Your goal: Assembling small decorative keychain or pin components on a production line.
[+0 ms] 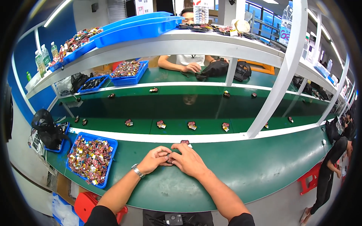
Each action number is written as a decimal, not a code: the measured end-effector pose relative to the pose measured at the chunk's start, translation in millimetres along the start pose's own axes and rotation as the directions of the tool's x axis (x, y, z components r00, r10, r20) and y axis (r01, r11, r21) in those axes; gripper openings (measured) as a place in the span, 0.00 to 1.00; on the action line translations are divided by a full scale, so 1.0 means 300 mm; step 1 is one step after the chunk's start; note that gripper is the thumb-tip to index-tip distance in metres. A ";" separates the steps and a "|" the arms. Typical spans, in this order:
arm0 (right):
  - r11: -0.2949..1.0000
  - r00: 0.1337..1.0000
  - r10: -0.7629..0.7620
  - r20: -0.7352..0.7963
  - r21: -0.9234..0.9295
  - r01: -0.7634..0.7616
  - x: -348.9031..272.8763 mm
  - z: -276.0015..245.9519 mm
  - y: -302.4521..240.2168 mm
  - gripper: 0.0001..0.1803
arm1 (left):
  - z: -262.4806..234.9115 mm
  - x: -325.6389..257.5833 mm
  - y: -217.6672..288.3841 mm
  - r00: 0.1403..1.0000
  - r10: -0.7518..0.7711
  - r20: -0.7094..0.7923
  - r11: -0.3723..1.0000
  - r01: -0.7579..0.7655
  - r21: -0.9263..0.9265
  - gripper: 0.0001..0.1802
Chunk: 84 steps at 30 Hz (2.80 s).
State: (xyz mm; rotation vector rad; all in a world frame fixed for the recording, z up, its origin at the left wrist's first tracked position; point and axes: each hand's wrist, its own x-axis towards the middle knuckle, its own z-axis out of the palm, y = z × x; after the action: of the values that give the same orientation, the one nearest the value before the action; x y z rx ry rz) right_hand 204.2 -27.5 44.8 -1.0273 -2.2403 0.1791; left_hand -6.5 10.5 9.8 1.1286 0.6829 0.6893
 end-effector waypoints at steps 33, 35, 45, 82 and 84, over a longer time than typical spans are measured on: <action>0.852 0.965 0.262 -0.003 0.470 -0.229 -0.039 0.076 0.040 0.07 | -0.023 -0.006 -0.008 0.993 0.072 0.096 0.997 -0.070 -0.027 0.14; 0.814 0.963 0.270 -0.004 0.535 -0.226 -0.041 0.086 0.053 0.07 | -0.026 -0.006 -0.010 0.992 0.074 0.100 0.997 -0.072 -0.019 0.12; 0.747 0.955 0.292 0.045 0.613 -0.258 -0.042 0.092 0.054 0.07 | -0.027 -0.006 -0.018 0.988 0.114 0.103 0.993 -0.114 -0.008 0.08; 0.956 0.954 0.143 -0.262 0.287 -0.064 -0.016 0.070 -0.060 0.12 | -0.034 0.001 -0.043 0.972 0.226 0.067 0.945 -0.202 -0.259 0.12; 0.959 0.945 0.157 -0.287 0.274 -0.076 -0.022 0.078 -0.053 0.12 | -0.029 0.001 -0.046 0.975 0.214 0.066 0.946 -0.190 -0.263 0.11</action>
State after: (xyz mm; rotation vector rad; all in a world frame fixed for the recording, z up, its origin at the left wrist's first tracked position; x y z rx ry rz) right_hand 182.9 -39.7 29.2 -0.9729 -1.8210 0.3321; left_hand -11.1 11.9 -5.9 0.9921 0.3867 0.8676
